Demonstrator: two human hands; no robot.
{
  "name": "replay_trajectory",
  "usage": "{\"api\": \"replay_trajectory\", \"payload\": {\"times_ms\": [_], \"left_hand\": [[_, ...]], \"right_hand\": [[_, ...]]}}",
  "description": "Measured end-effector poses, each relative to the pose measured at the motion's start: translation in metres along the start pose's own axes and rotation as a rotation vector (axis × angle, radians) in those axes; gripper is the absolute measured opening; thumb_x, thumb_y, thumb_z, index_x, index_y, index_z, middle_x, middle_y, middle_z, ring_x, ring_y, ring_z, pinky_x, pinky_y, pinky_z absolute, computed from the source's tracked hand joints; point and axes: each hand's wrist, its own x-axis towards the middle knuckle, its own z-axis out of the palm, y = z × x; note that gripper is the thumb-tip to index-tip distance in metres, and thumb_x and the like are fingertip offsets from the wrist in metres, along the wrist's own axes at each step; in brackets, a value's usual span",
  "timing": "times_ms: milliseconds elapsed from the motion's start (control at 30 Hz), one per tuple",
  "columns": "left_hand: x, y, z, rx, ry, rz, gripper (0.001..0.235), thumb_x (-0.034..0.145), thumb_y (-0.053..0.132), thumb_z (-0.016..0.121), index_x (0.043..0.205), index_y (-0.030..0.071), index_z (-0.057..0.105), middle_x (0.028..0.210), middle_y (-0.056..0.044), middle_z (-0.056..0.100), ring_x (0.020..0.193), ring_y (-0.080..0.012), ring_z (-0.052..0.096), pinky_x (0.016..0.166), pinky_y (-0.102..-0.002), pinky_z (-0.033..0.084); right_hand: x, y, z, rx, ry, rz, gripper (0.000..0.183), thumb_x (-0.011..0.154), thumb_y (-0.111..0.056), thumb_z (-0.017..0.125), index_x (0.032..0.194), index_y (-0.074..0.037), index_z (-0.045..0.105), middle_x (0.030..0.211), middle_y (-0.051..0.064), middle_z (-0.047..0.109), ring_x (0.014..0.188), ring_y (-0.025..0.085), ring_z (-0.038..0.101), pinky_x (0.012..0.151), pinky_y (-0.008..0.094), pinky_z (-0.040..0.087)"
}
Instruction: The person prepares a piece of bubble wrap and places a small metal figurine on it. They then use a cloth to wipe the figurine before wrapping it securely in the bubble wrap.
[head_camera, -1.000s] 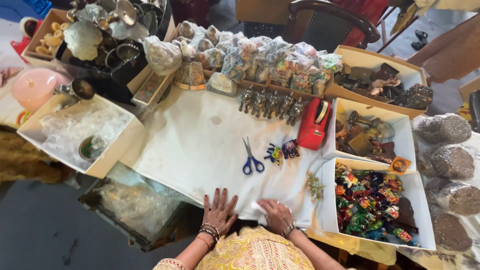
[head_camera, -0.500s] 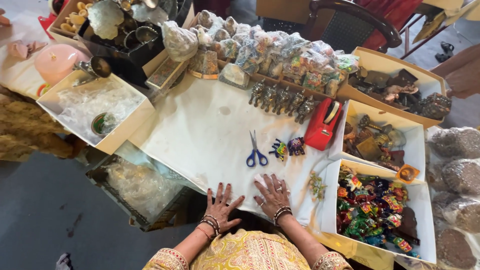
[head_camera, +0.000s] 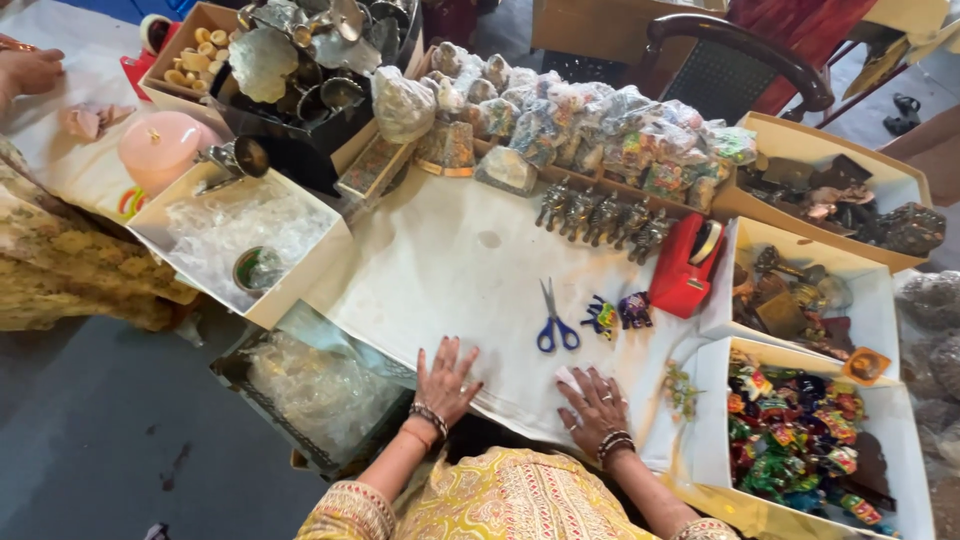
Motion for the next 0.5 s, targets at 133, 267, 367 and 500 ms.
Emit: {"api": "replay_trajectory", "payload": {"times_ms": [133, 267, 367, 500], "left_hand": [[0.004, -0.029, -0.009, 0.044, -0.226, -0.102, 0.073, 0.093, 0.054, 0.055, 0.156, 0.028, 0.03, 0.166, -0.018, 0.02, 0.154, -0.0336, 0.015, 0.117, -0.068, 0.012], [-0.019, -0.037, 0.006, 0.004, -0.171, -0.02, 0.07, 0.096, 0.05, 0.056, 0.157, 0.025, 0.034, 0.166, -0.019, 0.02, 0.154, -0.0367, 0.014, 0.118, -0.069, 0.01], [-0.04, -0.051, 0.008, -0.07, -0.069, 0.078, 0.064, 0.093, 0.046, 0.06, 0.15, 0.022, 0.045, 0.162, -0.019, 0.029, 0.151, -0.0367, 0.02, 0.116, -0.068, 0.012], [-0.071, -0.087, 0.013, -0.341, 0.133, 0.345, 0.021, 0.099, 0.027, 0.066, 0.116, 0.016, 0.072, 0.137, -0.007, 0.068, 0.136, -0.024, 0.061, 0.118, -0.051, 0.044]], "right_hand": [[-0.001, 0.004, 0.007, -0.004, 0.032, -0.037, 0.052, 0.086, -0.041, 0.065, 0.136, -0.03, 0.057, 0.156, 0.004, 0.041, 0.147, 0.029, 0.031, 0.121, 0.055, 0.02], [-0.002, 0.005, 0.015, -0.019, 0.092, -0.073, 0.055, 0.085, -0.04, 0.063, 0.138, -0.029, 0.055, 0.156, 0.005, 0.042, 0.147, 0.031, 0.033, 0.119, 0.056, 0.022], [0.002, 0.005, 0.019, -0.05, 0.076, -0.064, 0.056, 0.085, -0.04, 0.061, 0.139, -0.029, 0.053, 0.156, 0.006, 0.041, 0.147, 0.031, 0.034, 0.12, 0.056, 0.023], [0.002, 0.002, 0.016, -0.078, 0.079, -0.05, 0.055, 0.085, -0.041, 0.058, 0.139, -0.029, 0.051, 0.157, 0.004, 0.041, 0.147, 0.03, 0.035, 0.121, 0.055, 0.025]]}}
